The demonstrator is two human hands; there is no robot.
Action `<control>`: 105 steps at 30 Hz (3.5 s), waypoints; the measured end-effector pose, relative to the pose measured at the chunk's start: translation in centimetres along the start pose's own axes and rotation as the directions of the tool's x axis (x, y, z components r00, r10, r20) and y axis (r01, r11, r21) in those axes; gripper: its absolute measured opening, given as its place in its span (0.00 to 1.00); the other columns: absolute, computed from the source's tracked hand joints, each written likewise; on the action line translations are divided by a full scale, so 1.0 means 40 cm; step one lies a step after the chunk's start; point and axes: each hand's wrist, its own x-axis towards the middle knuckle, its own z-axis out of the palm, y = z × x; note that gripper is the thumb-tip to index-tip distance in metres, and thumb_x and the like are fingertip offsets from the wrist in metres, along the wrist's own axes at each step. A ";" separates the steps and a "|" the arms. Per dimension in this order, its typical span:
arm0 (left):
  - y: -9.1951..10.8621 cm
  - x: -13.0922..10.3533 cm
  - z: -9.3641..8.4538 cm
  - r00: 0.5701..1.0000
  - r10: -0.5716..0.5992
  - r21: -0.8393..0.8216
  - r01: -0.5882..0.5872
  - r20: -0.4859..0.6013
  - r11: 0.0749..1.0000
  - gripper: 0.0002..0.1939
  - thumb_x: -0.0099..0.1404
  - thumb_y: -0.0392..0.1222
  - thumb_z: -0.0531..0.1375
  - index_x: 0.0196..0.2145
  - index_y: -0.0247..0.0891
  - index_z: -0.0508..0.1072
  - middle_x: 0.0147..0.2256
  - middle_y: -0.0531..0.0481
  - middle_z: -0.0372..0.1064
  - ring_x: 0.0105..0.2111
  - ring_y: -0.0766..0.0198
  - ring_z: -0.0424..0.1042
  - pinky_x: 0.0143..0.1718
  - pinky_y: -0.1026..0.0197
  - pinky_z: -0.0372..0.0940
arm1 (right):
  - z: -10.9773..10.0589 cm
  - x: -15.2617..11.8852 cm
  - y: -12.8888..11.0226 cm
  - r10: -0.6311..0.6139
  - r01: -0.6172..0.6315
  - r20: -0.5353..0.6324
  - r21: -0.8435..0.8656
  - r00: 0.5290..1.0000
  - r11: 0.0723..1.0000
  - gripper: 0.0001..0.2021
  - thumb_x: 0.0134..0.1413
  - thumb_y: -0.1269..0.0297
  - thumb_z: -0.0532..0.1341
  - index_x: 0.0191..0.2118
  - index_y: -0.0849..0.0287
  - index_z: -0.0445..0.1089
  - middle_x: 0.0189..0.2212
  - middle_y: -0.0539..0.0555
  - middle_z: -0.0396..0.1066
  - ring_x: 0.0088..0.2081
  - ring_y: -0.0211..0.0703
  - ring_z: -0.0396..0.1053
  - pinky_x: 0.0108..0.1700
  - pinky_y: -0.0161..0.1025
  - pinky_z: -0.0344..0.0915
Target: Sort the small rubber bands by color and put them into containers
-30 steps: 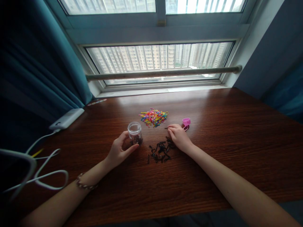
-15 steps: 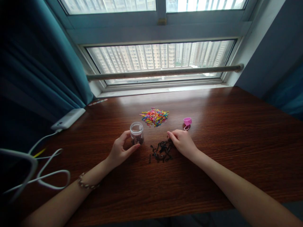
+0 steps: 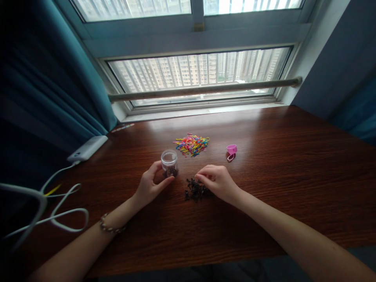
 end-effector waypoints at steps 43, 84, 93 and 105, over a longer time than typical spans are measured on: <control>0.150 0.111 0.132 0.767 0.089 -0.063 -0.063 0.636 0.996 0.07 0.50 0.31 0.57 0.27 0.34 0.74 0.22 0.54 0.65 0.22 0.70 0.60 0.23 0.69 0.53 | -0.189 -0.069 0.076 -0.214 0.204 0.029 -0.441 0.976 0.874 0.21 0.43 0.63 0.62 0.48 0.54 0.67 0.36 0.55 0.66 0.35 0.43 0.65 0.38 0.38 0.64; 0.140 0.103 0.135 0.993 0.065 -0.458 -0.012 0.101 0.889 0.06 0.54 0.37 0.61 0.31 0.32 0.74 0.29 0.47 0.72 0.28 0.66 0.70 0.30 0.66 0.65 | -0.153 -0.068 0.067 -0.028 0.046 0.095 -0.201 0.995 0.978 0.19 0.44 0.63 0.63 0.46 0.58 0.68 0.33 0.52 0.63 0.33 0.39 0.63 0.33 0.33 0.60; 0.138 0.123 0.112 0.997 0.015 -0.458 0.022 0.076 0.889 0.06 0.56 0.38 0.60 0.31 0.33 0.74 0.30 0.47 0.72 0.31 0.65 0.70 0.34 0.64 0.65 | -0.156 -0.065 0.069 0.002 0.007 0.048 -0.180 0.999 0.984 0.19 0.43 0.61 0.63 0.44 0.58 0.69 0.33 0.52 0.63 0.32 0.39 0.63 0.34 0.34 0.60; 0.084 0.121 0.076 0.712 -0.052 0.013 0.061 0.700 0.998 0.39 0.33 0.54 0.69 0.43 0.36 0.67 0.38 0.48 0.63 0.35 0.60 0.64 0.34 0.62 0.62 | -0.178 -0.060 0.073 0.316 -0.263 -0.155 0.287 0.936 0.921 0.13 0.42 0.56 0.63 0.32 0.59 0.67 0.24 0.48 0.63 0.26 0.36 0.61 0.27 0.32 0.57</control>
